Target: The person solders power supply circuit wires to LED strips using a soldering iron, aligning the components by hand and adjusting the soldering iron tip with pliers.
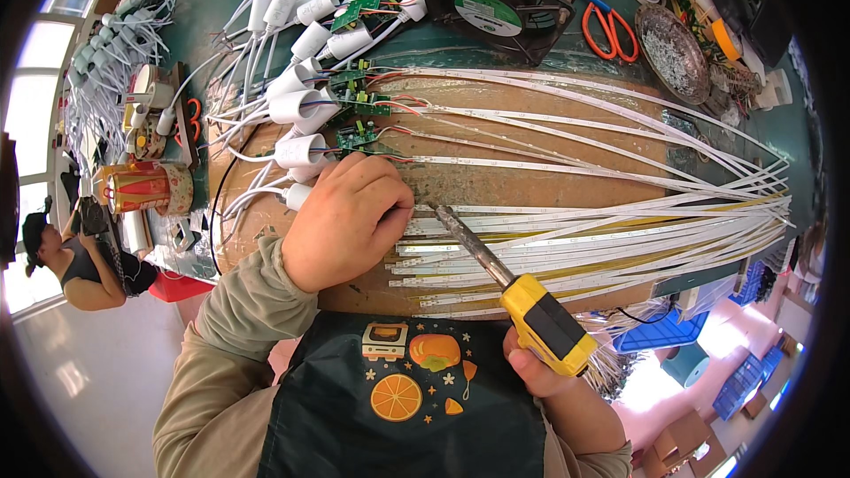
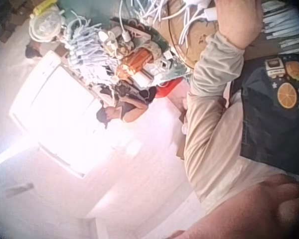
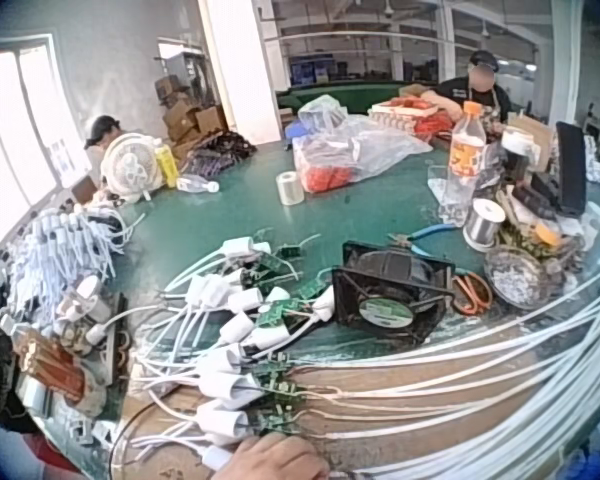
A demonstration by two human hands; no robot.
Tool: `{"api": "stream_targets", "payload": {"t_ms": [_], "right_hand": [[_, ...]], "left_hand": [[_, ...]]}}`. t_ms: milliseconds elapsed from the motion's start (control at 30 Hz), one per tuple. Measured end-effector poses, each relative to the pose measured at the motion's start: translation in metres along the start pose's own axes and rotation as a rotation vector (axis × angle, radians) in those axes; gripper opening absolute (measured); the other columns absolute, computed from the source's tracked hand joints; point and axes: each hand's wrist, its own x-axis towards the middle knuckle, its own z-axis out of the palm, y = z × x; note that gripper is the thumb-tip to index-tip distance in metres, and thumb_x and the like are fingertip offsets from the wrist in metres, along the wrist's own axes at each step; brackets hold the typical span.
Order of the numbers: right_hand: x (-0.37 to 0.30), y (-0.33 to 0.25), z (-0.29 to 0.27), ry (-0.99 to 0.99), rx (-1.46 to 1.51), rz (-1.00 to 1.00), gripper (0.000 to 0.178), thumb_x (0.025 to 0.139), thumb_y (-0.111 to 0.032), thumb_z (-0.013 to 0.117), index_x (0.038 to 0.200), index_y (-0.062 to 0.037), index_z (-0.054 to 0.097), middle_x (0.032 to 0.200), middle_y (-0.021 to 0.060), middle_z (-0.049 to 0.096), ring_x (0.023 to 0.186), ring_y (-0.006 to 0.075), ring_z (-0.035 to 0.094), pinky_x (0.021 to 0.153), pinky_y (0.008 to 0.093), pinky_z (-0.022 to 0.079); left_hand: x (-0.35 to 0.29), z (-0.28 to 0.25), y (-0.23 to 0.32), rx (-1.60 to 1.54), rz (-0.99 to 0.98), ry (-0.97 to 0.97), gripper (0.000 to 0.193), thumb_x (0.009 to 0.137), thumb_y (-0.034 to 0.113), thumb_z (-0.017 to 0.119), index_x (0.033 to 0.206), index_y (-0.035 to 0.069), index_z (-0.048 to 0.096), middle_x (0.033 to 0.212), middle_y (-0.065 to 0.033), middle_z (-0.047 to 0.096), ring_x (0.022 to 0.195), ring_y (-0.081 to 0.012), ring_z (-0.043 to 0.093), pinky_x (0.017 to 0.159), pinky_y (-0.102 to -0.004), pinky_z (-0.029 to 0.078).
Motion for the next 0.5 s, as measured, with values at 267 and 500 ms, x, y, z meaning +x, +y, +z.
{"api": "stream_targets", "payload": {"t_ms": [267,500], "right_hand": [[0.014,-0.014,0.005,0.109,0.030,-0.119,0.072,0.082,-0.037,0.078,0.132,0.0014,0.043,0.070,0.0026,0.047,0.056,0.0145,0.047,0.049,0.0281,0.040],[0.021,-0.019,0.001,0.083,0.087,-0.089,0.072,0.082,-0.038,0.077,0.133,-0.0005,0.042,0.070,0.0022,0.047,0.057,0.0145,0.048,0.050,0.0286,0.042]], "left_hand": [[0.000,0.000,0.000,0.019,-0.004,-0.004,0.010,0.077,0.007,0.067,0.085,0.008,0.062,0.091,-0.0065,0.059,0.088,-0.0285,0.056,0.078,-0.0388,0.044],[-0.001,0.000,0.001,0.031,0.007,0.006,0.010,0.077,0.007,0.068,0.086,0.008,0.063,0.092,-0.0063,0.059,0.089,-0.0280,0.056,0.078,-0.0383,0.044]]}}
